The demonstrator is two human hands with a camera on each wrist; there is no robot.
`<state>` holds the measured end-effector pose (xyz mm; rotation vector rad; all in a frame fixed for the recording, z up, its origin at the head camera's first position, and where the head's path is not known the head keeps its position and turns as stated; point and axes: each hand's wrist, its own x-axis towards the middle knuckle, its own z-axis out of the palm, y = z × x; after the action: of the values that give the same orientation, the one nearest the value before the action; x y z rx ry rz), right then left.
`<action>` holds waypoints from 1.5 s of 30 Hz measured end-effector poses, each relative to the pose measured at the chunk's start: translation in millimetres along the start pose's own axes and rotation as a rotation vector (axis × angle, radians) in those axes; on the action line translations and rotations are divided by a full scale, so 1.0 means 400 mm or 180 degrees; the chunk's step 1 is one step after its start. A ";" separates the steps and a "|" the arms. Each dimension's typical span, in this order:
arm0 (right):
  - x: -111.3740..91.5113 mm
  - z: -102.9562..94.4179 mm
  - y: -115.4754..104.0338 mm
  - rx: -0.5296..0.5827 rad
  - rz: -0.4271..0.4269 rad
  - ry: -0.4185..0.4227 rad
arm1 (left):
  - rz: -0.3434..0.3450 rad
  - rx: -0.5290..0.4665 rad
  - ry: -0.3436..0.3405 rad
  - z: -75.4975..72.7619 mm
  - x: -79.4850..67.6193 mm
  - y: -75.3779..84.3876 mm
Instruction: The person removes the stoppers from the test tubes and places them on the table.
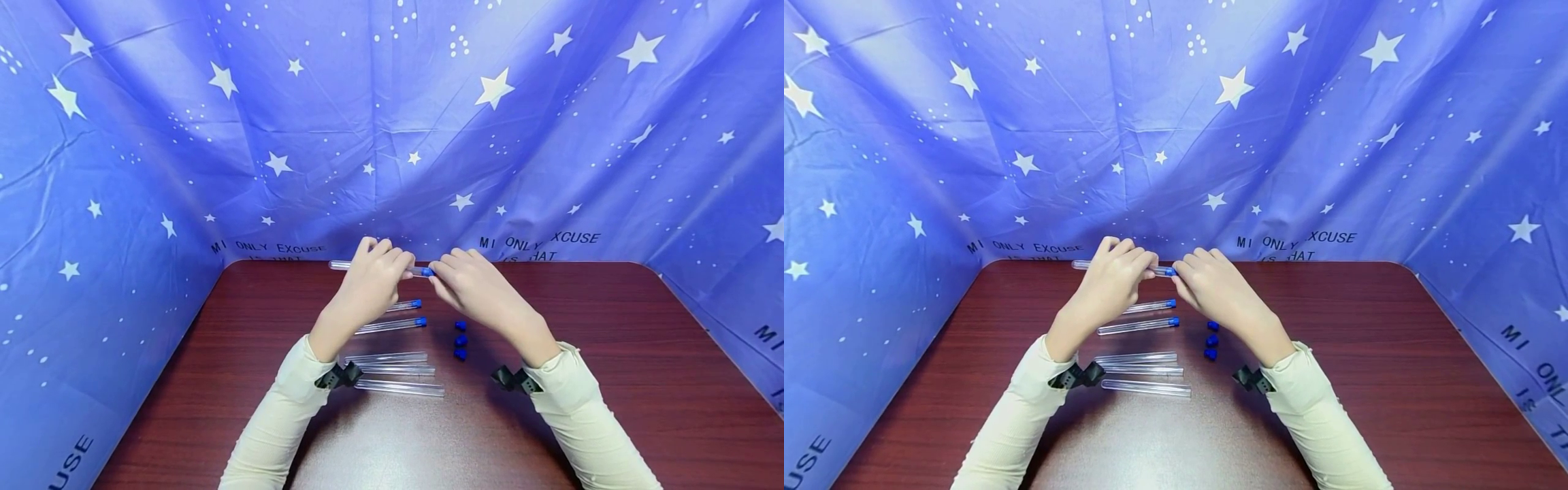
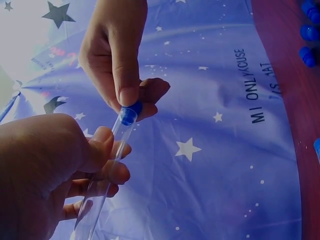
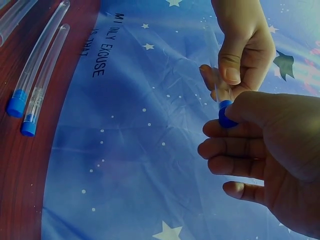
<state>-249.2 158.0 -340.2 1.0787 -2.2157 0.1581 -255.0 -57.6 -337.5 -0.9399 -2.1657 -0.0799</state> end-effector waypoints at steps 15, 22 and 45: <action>0.002 0.006 -0.003 -0.0201 -0.0105 0.0168 | -0.0035 -0.0029 0.0017 -0.004 -0.001 0.001; 0.005 0.008 -0.001 -0.0410 -0.0128 0.0306 | -0.0139 -0.0119 -0.0028 -0.002 0.001 0.004; -0.003 -0.009 -0.002 -0.0207 -0.0139 0.0134 | 0.0098 -0.0191 0.0038 0.001 0.004 -0.002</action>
<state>-246.4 159.5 -338.2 1.0779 -2.1434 0.0885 -256.4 -57.1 -336.5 -1.0041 -2.1473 -0.1359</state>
